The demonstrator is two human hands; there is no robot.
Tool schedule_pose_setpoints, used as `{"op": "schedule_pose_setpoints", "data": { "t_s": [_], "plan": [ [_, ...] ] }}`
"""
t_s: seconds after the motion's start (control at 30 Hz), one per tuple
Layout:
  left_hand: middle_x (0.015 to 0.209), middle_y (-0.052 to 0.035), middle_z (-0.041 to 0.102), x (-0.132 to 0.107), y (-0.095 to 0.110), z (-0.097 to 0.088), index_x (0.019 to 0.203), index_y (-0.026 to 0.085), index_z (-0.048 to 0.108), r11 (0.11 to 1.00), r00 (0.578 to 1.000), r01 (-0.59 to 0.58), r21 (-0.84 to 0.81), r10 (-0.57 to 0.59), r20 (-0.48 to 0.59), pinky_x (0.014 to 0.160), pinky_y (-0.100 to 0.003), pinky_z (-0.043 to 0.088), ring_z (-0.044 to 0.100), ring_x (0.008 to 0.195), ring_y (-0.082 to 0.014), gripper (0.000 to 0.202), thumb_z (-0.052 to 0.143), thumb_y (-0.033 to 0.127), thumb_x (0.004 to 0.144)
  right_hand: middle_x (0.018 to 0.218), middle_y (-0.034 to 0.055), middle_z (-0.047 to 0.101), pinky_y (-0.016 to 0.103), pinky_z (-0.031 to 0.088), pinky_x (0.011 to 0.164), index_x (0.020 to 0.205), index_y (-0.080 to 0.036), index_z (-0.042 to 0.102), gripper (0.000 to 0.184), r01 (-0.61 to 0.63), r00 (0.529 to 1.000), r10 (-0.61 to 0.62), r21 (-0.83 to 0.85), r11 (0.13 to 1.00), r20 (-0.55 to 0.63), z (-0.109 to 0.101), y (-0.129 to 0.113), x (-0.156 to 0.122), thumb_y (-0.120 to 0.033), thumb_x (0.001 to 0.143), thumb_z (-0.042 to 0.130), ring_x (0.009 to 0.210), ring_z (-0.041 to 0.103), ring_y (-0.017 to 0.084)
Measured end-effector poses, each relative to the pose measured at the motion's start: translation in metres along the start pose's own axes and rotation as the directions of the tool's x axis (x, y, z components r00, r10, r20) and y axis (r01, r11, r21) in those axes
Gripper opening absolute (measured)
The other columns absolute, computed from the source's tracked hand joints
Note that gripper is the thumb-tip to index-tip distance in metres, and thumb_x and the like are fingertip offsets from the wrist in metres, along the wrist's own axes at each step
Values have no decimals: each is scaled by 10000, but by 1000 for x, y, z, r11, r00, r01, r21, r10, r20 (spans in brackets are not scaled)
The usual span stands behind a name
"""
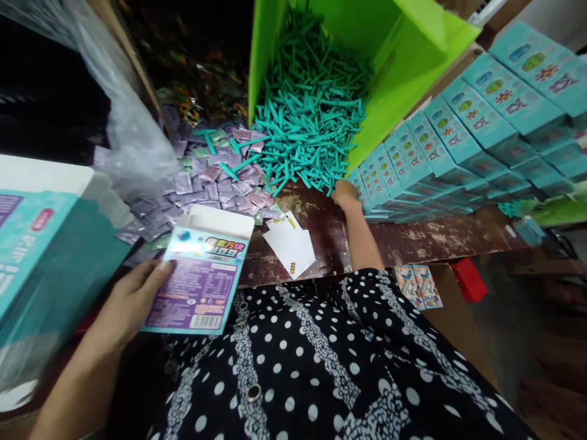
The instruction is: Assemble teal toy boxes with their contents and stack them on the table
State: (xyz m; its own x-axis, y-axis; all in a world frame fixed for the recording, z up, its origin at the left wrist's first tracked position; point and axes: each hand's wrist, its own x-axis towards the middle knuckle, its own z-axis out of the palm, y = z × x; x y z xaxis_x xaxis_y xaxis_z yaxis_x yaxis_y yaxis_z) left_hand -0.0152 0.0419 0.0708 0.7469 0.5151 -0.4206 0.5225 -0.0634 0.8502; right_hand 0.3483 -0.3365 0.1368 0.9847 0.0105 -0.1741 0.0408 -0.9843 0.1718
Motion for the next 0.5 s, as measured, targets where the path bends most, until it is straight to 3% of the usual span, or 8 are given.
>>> {"op": "schedule_pose_setpoints", "data": {
  "t_s": [0.13,0.3,0.4,0.5],
  "plan": [
    [748,-22,770,3,-6,-1,759,279,790,999,999,-32,-17,32,-8,635,-378,531,666,748,-309,518,894,754,580,1283,326,832,404,583,1071,1388,-44,803,406,-40,999,40,51,998,4,8,-1,-1,-118,1111,516,1314,802,366],
    [736,-14,752,0,-4,-1,749,285,783,998,999,-48,-30,48,7,625,-371,515,646,733,-303,543,898,790,587,1619,280,673,417,536,1161,1699,-130,548,576,4,992,8,92,996,-124,17,-1,-6,-209,1129,584,1400,720,339],
    [732,-10,746,0,-4,0,761,277,780,997,998,-57,-50,59,33,635,-378,521,647,742,-313,612,906,849,583,1653,219,657,393,522,1179,1631,-214,652,490,98,985,-78,128,987,-157,19,1,-4,-274,1146,615,1404,710,319],
    [784,-23,780,0,-5,1,784,272,780,994,996,-55,-95,61,60,657,-394,534,666,769,-326,670,913,894,572,1581,228,720,365,521,1176,1513,-179,767,412,152,978,-123,171,973,-168,14,4,1,-206,1120,648,1383,726,307]
  ]
}}
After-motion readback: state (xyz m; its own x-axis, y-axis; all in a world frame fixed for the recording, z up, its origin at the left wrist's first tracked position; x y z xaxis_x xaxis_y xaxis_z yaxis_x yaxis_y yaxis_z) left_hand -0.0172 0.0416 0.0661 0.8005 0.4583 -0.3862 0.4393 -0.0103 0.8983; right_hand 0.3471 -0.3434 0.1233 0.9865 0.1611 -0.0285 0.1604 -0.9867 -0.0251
